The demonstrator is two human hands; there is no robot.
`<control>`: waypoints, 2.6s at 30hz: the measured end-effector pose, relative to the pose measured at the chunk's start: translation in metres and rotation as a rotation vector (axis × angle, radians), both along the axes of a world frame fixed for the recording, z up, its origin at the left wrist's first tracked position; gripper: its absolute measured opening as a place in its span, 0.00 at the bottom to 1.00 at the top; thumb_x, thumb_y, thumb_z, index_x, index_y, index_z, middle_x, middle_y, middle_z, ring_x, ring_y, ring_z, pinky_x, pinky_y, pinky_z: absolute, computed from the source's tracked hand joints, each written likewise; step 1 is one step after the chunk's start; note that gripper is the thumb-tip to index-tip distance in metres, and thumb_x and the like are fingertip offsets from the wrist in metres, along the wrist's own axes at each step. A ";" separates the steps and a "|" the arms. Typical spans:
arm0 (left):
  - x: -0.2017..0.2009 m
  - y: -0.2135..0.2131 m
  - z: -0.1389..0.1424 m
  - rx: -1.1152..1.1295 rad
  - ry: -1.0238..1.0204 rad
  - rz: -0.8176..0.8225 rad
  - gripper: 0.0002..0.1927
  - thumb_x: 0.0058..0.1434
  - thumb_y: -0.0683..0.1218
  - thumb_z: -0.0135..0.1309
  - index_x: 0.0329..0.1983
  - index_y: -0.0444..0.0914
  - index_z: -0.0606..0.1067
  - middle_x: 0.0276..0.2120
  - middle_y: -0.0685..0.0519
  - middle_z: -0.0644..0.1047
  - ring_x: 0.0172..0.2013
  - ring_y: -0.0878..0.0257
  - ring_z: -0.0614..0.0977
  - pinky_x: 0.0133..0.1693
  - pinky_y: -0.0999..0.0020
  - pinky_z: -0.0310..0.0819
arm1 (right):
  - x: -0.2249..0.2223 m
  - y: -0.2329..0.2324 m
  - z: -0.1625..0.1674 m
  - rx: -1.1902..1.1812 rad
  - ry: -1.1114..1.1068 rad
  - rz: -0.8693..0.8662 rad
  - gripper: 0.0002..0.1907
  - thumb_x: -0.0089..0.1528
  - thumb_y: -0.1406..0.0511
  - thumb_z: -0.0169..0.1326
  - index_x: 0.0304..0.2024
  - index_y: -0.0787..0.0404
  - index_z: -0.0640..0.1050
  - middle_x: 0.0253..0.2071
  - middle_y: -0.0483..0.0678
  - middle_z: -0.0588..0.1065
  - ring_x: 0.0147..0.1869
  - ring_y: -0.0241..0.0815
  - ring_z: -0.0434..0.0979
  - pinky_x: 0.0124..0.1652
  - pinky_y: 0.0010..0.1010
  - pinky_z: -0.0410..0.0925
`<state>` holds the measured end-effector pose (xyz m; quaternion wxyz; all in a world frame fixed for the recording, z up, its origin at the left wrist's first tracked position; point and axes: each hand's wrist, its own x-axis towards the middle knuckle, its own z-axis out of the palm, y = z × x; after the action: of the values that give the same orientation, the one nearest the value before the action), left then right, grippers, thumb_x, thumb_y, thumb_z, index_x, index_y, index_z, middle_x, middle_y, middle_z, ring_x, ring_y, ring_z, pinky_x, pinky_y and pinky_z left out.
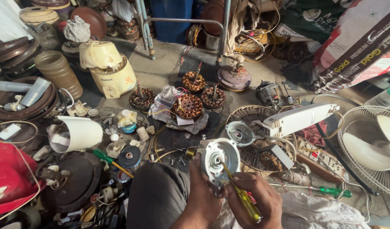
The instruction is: The person sits on the floor of a cluttered repair workshop servicing an electric fan motor. They hold the motor end-bell housing, apply lubricant from a bottle into the bearing area, then use a screwdriver and pliers to work on the housing and reassemble the fan motor parts.
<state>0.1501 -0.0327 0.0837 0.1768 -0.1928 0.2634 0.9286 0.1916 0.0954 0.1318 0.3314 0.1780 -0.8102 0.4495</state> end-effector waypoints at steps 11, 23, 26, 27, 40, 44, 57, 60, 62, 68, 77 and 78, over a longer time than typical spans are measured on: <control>-0.003 -0.008 -0.021 -0.047 0.105 0.017 0.29 0.62 0.72 0.38 0.43 0.47 0.75 0.27 0.61 0.77 0.22 0.73 0.72 0.20 0.75 0.55 | -0.009 0.000 -0.009 0.026 -0.097 0.034 0.13 0.51 0.71 0.67 0.37 0.61 0.78 0.38 0.49 0.83 0.37 0.41 0.87 0.36 0.29 0.76; -0.003 -0.012 -0.032 -0.049 0.251 0.011 0.35 0.68 0.73 0.32 0.47 0.41 0.74 0.32 0.59 0.76 0.27 0.71 0.70 0.28 0.73 0.61 | 0.000 -0.007 0.000 0.107 -0.072 0.010 0.14 0.50 0.72 0.66 0.38 0.61 0.79 0.37 0.50 0.82 0.38 0.45 0.86 0.37 0.30 0.76; 0.003 -0.015 -0.036 -0.902 1.082 0.272 0.34 0.76 0.68 0.44 0.63 0.39 0.49 0.53 0.51 0.68 0.54 0.61 0.73 0.48 0.63 0.71 | 0.001 -0.010 0.000 0.084 0.001 0.006 0.16 0.50 0.71 0.67 0.39 0.60 0.79 0.39 0.50 0.82 0.40 0.46 0.87 0.39 0.31 0.76; 0.002 -0.016 -0.036 -0.827 0.945 0.199 0.32 0.72 0.67 0.47 0.63 0.43 0.52 0.53 0.53 0.70 0.51 0.63 0.74 0.44 0.65 0.70 | 0.001 -0.010 0.000 0.074 0.013 0.023 0.16 0.51 0.71 0.67 0.40 0.60 0.79 0.40 0.50 0.82 0.41 0.46 0.87 0.40 0.31 0.76; -0.007 -0.017 -0.008 0.126 0.048 0.012 0.34 0.64 0.74 0.34 0.52 0.47 0.75 0.42 0.61 0.78 0.37 0.68 0.77 0.27 0.75 0.62 | -0.005 0.002 0.007 0.105 0.027 0.189 0.16 0.54 0.71 0.69 0.42 0.61 0.78 0.44 0.49 0.81 0.47 0.48 0.86 0.41 0.33 0.78; -0.003 -0.017 -0.012 0.063 -0.101 0.036 0.35 0.60 0.75 0.34 0.49 0.48 0.77 0.41 0.62 0.78 0.37 0.68 0.76 0.29 0.74 0.62 | -0.002 0.004 0.005 0.133 0.051 0.188 0.17 0.52 0.72 0.67 0.42 0.60 0.78 0.44 0.51 0.81 0.49 0.52 0.85 0.43 0.36 0.77; 0.002 -0.017 -0.015 0.184 -0.043 0.005 0.35 0.58 0.75 0.39 0.50 0.46 0.77 0.44 0.58 0.79 0.45 0.64 0.79 0.42 0.68 0.73 | -0.002 0.001 0.007 0.152 0.017 0.156 0.16 0.52 0.72 0.67 0.42 0.61 0.79 0.45 0.50 0.81 0.47 0.51 0.84 0.42 0.35 0.76; 0.001 -0.019 -0.019 0.104 -0.045 0.011 0.29 0.61 0.70 0.41 0.51 0.47 0.75 0.46 0.56 0.78 0.49 0.61 0.78 0.49 0.63 0.74 | -0.006 -0.003 0.007 0.184 0.011 0.163 0.17 0.51 0.72 0.68 0.42 0.62 0.79 0.45 0.51 0.81 0.47 0.52 0.83 0.41 0.37 0.75; 0.000 -0.020 -0.021 0.026 0.272 -0.015 0.20 0.65 0.60 0.45 0.56 0.50 0.72 0.50 0.56 0.77 0.53 0.61 0.76 0.55 0.62 0.72 | -0.007 -0.003 0.007 0.185 0.025 0.171 0.17 0.51 0.72 0.67 0.42 0.62 0.78 0.45 0.51 0.81 0.47 0.52 0.83 0.42 0.37 0.75; 0.009 -0.013 -0.028 -0.690 0.724 0.190 0.35 0.62 0.68 0.61 0.63 0.55 0.57 0.57 0.60 0.70 0.59 0.64 0.74 0.56 0.62 0.74 | -0.002 -0.006 0.007 0.174 0.034 0.115 0.15 0.52 0.71 0.68 0.40 0.60 0.78 0.43 0.50 0.81 0.46 0.50 0.84 0.42 0.36 0.76; 0.001 -0.020 -0.036 -0.145 0.341 0.044 0.25 0.63 0.56 0.43 0.64 0.50 0.61 0.54 0.59 0.75 0.56 0.64 0.75 0.59 0.63 0.70 | -0.006 -0.013 0.011 0.225 0.044 0.105 0.15 0.51 0.71 0.65 0.39 0.61 0.78 0.42 0.50 0.80 0.48 0.55 0.83 0.44 0.38 0.76; 0.003 -0.020 -0.036 -0.369 0.509 0.117 0.29 0.64 0.61 0.46 0.64 0.47 0.57 0.55 0.56 0.72 0.57 0.61 0.74 0.58 0.62 0.70 | -0.006 -0.012 0.009 0.219 0.028 0.102 0.14 0.51 0.71 0.66 0.39 0.62 0.78 0.41 0.50 0.81 0.47 0.54 0.84 0.44 0.38 0.76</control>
<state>0.1535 -0.0532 0.0474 0.0137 0.0021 0.4514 0.8922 0.1852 0.0832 0.1412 0.2978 0.2605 -0.8396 0.3721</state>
